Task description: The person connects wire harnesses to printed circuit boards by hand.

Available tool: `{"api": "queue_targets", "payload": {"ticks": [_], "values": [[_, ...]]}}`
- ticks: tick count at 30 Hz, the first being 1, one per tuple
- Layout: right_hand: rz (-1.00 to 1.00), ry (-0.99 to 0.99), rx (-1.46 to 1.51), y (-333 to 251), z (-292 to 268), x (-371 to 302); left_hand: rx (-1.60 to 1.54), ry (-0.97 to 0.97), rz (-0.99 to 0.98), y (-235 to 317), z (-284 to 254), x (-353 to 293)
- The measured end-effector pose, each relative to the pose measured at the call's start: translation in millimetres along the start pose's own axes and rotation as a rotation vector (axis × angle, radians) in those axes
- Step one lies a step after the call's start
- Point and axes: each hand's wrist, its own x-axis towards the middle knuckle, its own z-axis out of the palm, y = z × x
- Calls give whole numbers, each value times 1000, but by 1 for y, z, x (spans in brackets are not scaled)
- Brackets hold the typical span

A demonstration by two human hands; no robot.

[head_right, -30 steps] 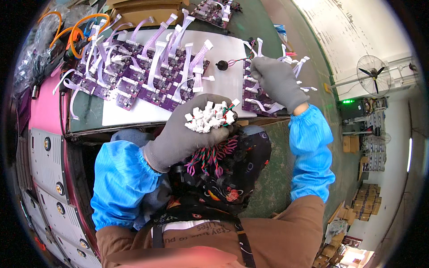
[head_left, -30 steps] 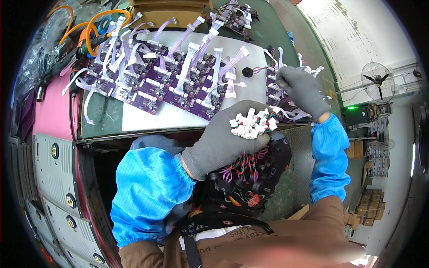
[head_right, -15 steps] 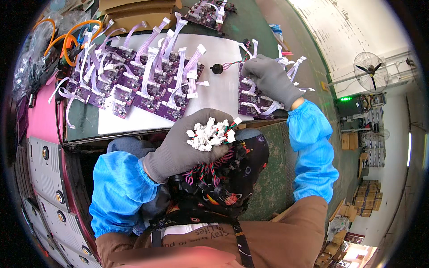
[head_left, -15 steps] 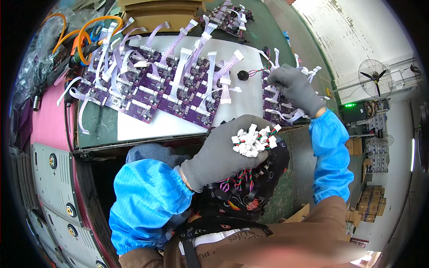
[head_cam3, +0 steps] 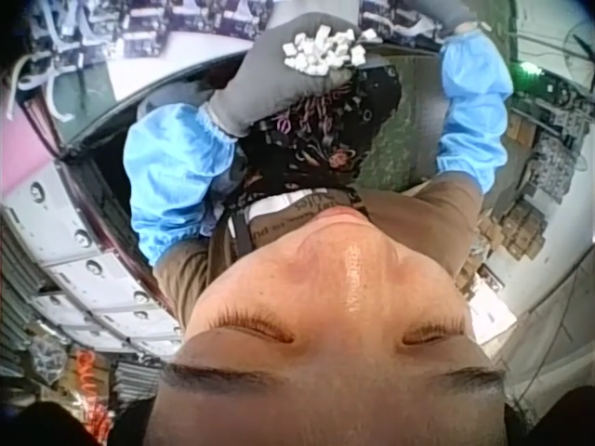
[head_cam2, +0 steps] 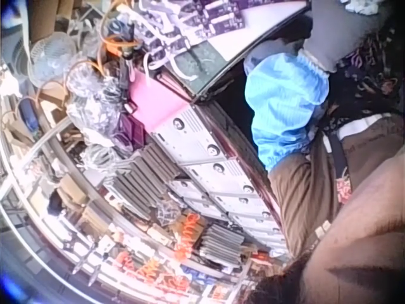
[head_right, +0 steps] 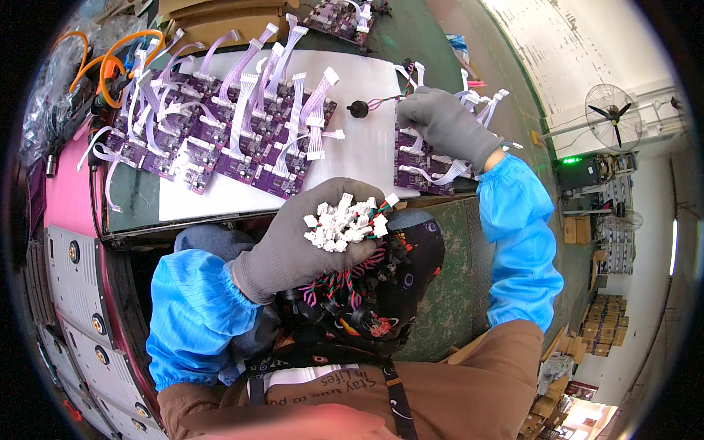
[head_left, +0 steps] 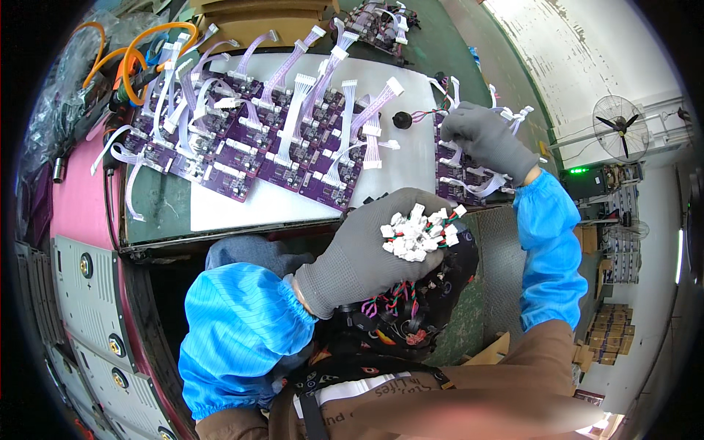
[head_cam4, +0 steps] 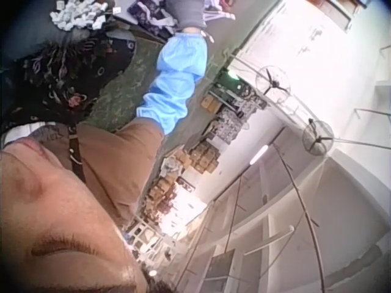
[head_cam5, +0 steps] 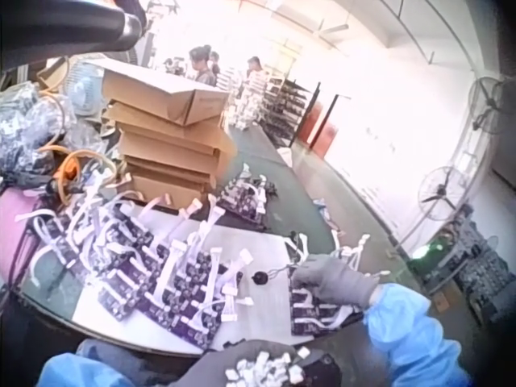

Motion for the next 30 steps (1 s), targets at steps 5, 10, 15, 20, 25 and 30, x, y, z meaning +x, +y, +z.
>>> {"api": "queue_targets", "payload": {"ticks": [5,10,15,20,25,30], "values": [[-4,-74,9,-2,-4,4,-47,-5,-24,2,1,0],[15,-85,-36,-1,4,9,-16,25,71,-5,1,-1],[64,-149,-104,10,16,10,-35,10,51,-3,0,-1],[101,-216,15,11,13,22,18,16,37,0,1,0],[212,-345,35,8,5,32,-123,20,82,-2,-1,5],[80,45,-160,-12,12,8,-218,116,62,-10,-7,5]]}}
